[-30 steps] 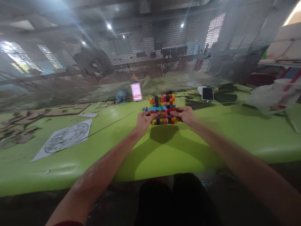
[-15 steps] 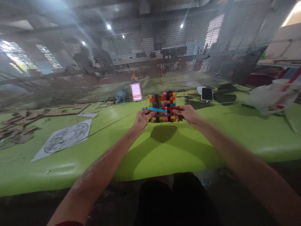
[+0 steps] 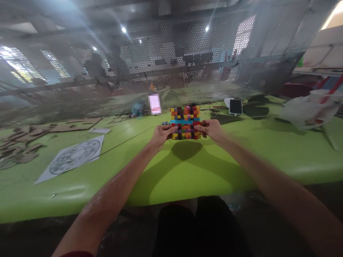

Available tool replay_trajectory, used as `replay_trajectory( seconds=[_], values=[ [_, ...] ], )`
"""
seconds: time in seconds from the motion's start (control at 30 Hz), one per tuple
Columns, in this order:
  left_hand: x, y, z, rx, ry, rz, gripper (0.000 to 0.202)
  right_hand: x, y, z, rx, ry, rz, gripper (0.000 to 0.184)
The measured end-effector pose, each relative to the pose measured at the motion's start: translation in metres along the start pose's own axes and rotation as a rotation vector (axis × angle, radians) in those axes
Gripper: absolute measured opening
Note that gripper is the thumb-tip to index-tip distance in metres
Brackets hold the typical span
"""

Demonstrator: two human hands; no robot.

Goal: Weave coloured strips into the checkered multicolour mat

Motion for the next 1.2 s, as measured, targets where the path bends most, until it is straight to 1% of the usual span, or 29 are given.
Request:
replay_trajectory(
  seconds=[0.23,0.33,0.43,0.5,0.63,0.7,0.8,0.9,1.0,1.1,1.2],
  values=[
    [0.002,-0.002,-0.001,0.036,0.022,0.019,0.046,0.002,0.005,0.002,-0.069,0.043,0.123,0.021],
    [0.003,-0.002,-0.001,0.033,0.051,0.023,0.044,0.006,0.009,0.004,-0.128,0.084,0.186,0.017],
    [0.004,-0.003,0.000,0.040,0.079,0.026,0.042,0.006,0.014,0.003,-0.182,0.095,0.233,0.014],
    [0.004,-0.004,0.000,0.052,0.088,0.024,0.041,0.006,0.013,0.003,-0.155,0.082,0.216,0.017],
    [0.008,-0.004,0.001,0.066,0.108,0.038,0.042,0.004,0.002,0.004,-0.028,0.029,0.148,0.024],
    [0.010,-0.004,0.000,0.070,0.106,0.051,0.041,0.004,0.000,0.005,-0.014,0.041,0.173,0.027],
    [0.013,-0.005,-0.002,0.082,0.100,0.040,0.040,0.007,-0.001,0.006,-0.033,0.092,0.234,0.021],
    [0.014,-0.006,-0.001,0.073,0.096,0.017,0.041,0.008,0.000,0.006,-0.092,0.141,0.280,0.012],
    [0.011,-0.010,0.003,0.059,0.080,0.010,0.042,0.009,0.004,0.005,-0.192,0.180,0.311,0.004],
    [0.007,-0.016,0.008,0.076,0.056,0.005,0.042,0.008,0.006,0.004,-0.261,0.167,0.327,0.007],
    [0.005,-0.017,0.009,0.083,0.042,-0.015,0.042,0.002,0.007,0.002,-0.297,0.126,0.332,0.012]
  ],
)
Point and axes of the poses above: each hand's wrist, its own z-axis towards the middle knuckle, its own y-axis out of the palm, x = y × z, the point moved 10 cm from there along z, towards the middle knuckle, and after that the axes turned 2 degrees about x, right-handed, at the moved point
